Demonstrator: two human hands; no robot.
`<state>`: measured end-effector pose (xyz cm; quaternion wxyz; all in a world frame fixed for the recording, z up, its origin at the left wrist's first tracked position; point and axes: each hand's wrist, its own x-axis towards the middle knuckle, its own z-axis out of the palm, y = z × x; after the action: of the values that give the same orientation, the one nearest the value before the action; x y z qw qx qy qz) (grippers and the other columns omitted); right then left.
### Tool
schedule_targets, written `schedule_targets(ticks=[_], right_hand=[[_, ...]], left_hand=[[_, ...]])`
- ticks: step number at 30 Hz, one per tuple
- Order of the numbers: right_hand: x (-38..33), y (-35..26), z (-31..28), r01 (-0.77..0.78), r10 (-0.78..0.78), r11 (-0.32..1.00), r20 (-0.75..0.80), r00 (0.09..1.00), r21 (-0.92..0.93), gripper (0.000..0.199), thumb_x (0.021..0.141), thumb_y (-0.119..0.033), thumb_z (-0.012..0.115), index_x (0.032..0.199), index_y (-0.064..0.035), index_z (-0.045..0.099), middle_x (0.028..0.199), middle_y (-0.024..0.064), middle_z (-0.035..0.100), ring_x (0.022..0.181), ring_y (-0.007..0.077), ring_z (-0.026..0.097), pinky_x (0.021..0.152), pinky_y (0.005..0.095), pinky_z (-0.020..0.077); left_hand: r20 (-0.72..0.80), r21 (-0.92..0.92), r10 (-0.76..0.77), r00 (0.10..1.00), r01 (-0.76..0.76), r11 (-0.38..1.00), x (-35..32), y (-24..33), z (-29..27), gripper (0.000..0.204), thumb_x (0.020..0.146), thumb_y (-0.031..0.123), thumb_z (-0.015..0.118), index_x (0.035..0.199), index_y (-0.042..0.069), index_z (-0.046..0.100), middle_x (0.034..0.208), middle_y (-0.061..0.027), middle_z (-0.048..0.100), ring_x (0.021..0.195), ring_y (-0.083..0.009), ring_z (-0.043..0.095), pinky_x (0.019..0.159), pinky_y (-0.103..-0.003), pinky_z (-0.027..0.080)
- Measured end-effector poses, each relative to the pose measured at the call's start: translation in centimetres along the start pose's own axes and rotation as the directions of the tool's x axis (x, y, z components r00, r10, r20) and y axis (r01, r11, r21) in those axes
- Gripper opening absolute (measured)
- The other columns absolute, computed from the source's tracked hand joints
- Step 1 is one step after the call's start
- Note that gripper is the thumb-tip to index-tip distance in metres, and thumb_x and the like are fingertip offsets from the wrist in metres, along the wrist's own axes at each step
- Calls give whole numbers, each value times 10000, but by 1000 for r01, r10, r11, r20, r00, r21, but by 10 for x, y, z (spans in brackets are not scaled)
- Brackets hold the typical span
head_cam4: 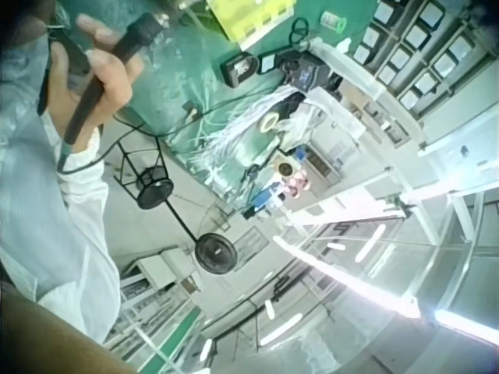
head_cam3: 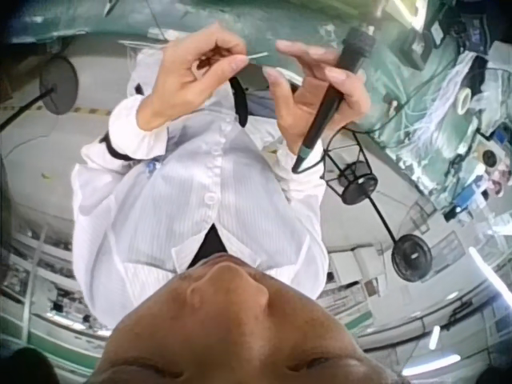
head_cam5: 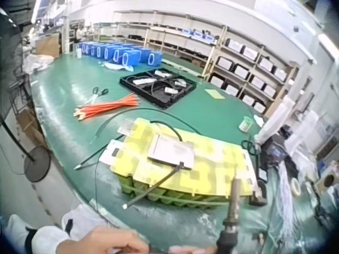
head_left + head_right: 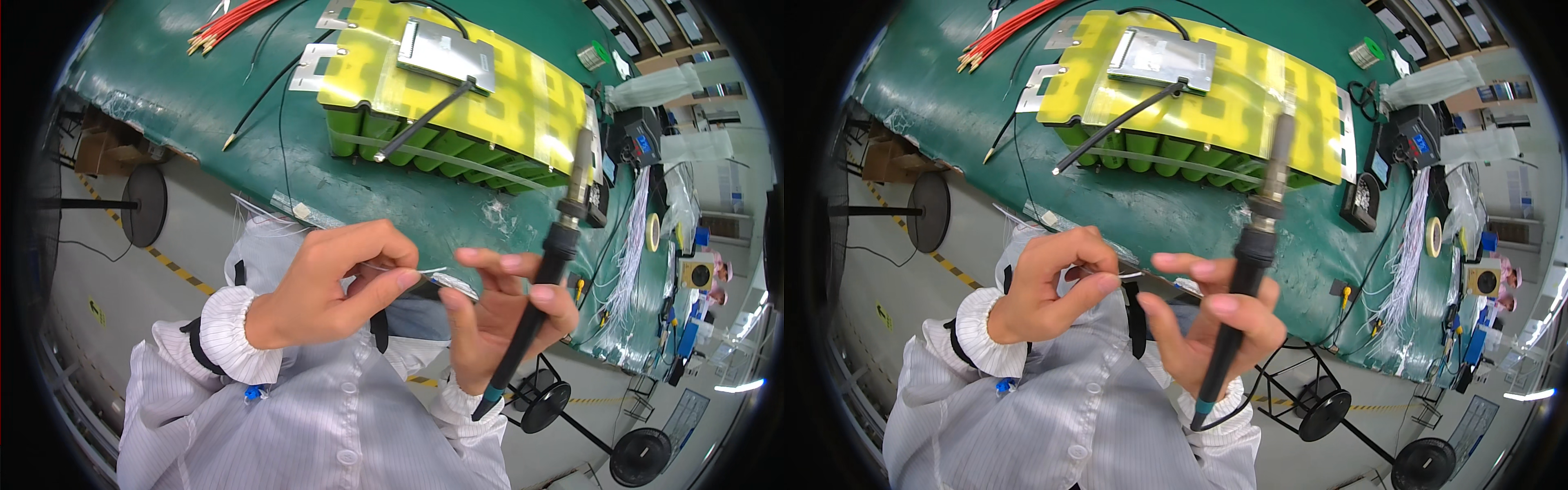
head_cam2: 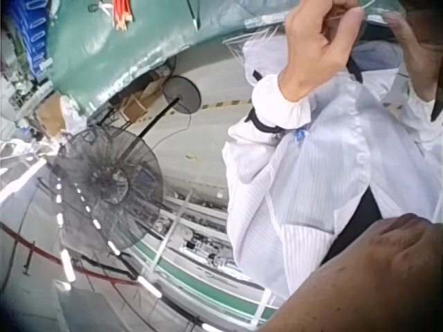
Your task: The recorder is assembling a battery pack by soldering wires and organizing wire harnesses at a manufacturing workbench.
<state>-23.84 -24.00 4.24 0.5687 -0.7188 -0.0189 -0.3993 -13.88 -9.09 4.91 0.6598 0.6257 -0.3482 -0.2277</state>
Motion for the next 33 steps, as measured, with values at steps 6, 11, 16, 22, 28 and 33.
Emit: schedule_targets(ticks=[6, 11, 16, 22, 28, 33], right_hand=[[1, -9, 3, -8, 8, 1000, 18, 1000, 5, 577, 701, 154, 711, 1089, -107, 373, 995, 141, 472, 778, 273, 677, 725, 391, 590], [3, -21, -17, -101, 100, 995, -5, 995, -7, 582, 712, 122, 721, 1098, -130, 365, 909, 114, 491, 721, 250, 659, 702, 415, 579], [23, -23, -9, 120, -128, 991, -193, 973, -55, 424, 810, -90, 721, 1079, -127, 394, 758, 63, 518, 672, 235, 637, 655, 412, 566], [44, -31, -52, 103, -140, 985, -286, 948, -141, 347, 899, -357, 597, 978, -71, 415, 492, 10, 392, 448, 124, 413, 481, 255, 387], [78, -22, -57, 111, -99, 989, 120, 988, -99, 290, 778, -201, 662, 862, -25, 447, 512, 33, 435, 429, 129, 384, 471, 293, 352], [99, -16, -45, 124, -44, 977, 407, 912, -172, 278, 739, -231, 599, 870, -32, 455, 580, 107, 487, 525, 166, 447, 563, 296, 357]], left_hand=[[51, 140, 114, 992, -120, 983, -4, 0, -2, 55, 810, 5, 642, 820, 17, 589, 700, -43, 550, 519, -116, 456, 464, -243, 341], [95, 191, 106, 990, -123, 974, 0, 0, -20, 52, 810, -5, 634, 812, 10, 584, 699, -42, 545, 549, -121, 486, 483, -258, 366], [-72, -32, -12, 997, 10, 999, 9, -1, -3, 65, 824, 22, 631, 801, -6, 577, 730, -21, 552, 640, -91, 522, 582, -231, 425], [-329, -136, -41, 943, -5, 991, 31, -15, -4, 115, 833, 84, 649, 795, -10, 596, 947, -47, 490, 833, -96, 442, 742, -242, 358], [-414, -473, -345, 843, 125, 872, 40, -11, 3, 199, 849, 197, 631, 863, -1, 638, 965, -16, 514, 892, -110, 459, 824, -254, 325], [-409, -494, -400, 820, 169, 853, 43, -4, 5, 220, 850, 217, 640, 860, -3, 629, 920, -10, 511, 893, -106, 463, 847, -245, 322]])
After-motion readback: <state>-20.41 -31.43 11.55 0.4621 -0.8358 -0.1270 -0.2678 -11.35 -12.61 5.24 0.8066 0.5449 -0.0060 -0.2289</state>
